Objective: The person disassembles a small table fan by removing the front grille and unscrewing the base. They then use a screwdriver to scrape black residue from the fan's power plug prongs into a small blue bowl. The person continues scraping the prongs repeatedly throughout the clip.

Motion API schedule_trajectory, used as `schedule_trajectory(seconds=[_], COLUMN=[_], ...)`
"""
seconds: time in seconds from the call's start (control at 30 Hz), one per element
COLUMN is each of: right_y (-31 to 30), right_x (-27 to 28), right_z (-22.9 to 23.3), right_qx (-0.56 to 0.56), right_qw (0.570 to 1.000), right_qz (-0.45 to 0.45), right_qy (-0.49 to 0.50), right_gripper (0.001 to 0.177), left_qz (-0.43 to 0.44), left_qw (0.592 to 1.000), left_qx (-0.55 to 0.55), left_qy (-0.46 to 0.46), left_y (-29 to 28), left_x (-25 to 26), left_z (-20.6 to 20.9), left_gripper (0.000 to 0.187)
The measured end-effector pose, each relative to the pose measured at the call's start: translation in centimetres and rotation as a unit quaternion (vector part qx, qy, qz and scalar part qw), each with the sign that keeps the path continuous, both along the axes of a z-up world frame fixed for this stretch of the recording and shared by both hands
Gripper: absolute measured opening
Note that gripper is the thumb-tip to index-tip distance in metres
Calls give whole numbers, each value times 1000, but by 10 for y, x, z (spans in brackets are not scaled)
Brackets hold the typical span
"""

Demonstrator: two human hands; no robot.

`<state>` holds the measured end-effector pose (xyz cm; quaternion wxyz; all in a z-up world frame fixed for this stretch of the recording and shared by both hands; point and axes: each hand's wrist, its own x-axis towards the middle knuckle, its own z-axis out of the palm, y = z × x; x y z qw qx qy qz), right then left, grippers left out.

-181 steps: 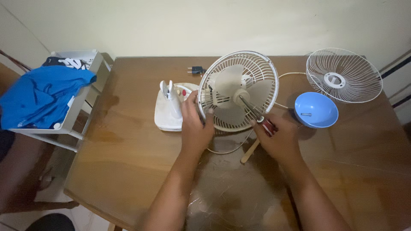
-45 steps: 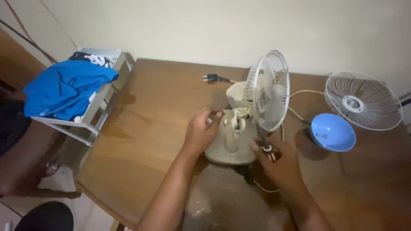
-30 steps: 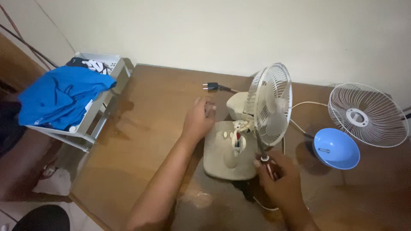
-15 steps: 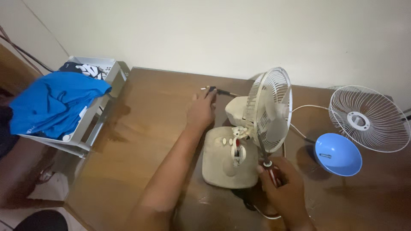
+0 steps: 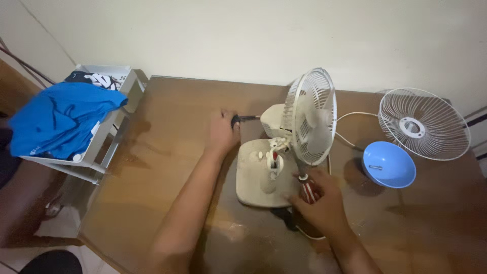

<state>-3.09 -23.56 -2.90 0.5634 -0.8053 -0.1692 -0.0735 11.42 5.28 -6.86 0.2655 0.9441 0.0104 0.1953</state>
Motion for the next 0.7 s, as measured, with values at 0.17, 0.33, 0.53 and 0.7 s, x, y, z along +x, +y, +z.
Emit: schedule_trajectory(seconds=[0.17,0.33,0.53,0.7], right_y=[11,17,32,59], right_x=[-5,-13,-28,-40], right_z=[14,19,18,23], right_qx=[-71,-112,-19,-18], right_qw=[996,989,988,986], right_qz=[-12,-41,-127,-147], right_qy=[43,-91,-90,-75], right_gripper=[67,57,47,54], left_qz=[27,0,23,23], left_qw=[997,999,997,996], left_qx=[66,51,45,37], left_qy=[34,2,64,81], left_y=[2,-1,-7,-5], left_x=[-43,-80,-105,-117], left_z=[19,26,26,12], left_gripper=[30,29,36,37])
